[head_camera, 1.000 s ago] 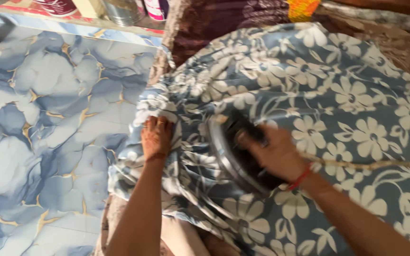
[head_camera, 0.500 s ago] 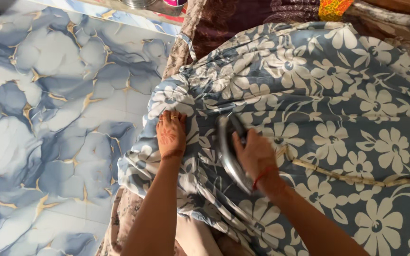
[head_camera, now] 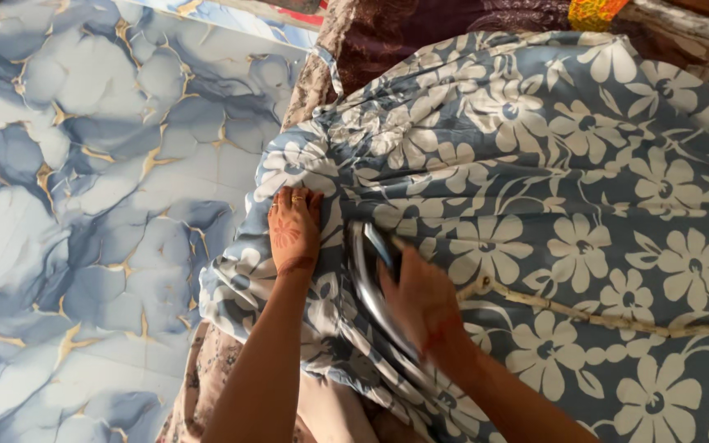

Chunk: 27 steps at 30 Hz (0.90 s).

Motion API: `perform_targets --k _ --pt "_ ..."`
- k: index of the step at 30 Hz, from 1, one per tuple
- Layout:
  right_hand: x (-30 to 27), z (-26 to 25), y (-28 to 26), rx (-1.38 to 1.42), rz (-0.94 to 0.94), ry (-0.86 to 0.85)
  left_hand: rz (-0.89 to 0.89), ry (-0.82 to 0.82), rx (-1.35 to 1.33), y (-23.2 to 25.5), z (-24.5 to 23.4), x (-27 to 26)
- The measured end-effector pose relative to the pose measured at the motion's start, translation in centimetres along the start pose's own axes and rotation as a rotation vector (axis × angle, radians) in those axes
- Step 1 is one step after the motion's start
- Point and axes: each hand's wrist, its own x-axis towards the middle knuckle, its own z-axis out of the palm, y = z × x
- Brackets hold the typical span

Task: The person irons a blue floral dress laid out on a patterned floor mat. They use a silver electric iron to smooth the fabric, frequently adjusting and folding the dress to reach different sections.

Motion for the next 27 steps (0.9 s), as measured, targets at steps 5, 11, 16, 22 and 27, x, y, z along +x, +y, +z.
perform_targets --k 5,11,16,22,27 --pt "5.7 -0.7 0.2 -0.116 -0.118 0.282 0.044 0.018 0.047 0.2 -0.1 0.0" --pt "3.6 -0.3 2.5 -0.129 -0.06 0.3 -0.012 0.011 0.092 0.2 0.5 0.1" --pt "6.7 -1.9 1.8 -0.113 0.033 0.344 0.023 0.017 0.053 0.2 -0.1 0.2" --pt "4.2 -2.4 4.1 -0.074 0.122 0.227 -0.026 -0.003 0.097 0.6 -0.2 0.3" --pt "6.4 -2.7 4.3 -0.166 0.03 0.399 0.007 0.009 0.102 0.4 -0.4 0.1"
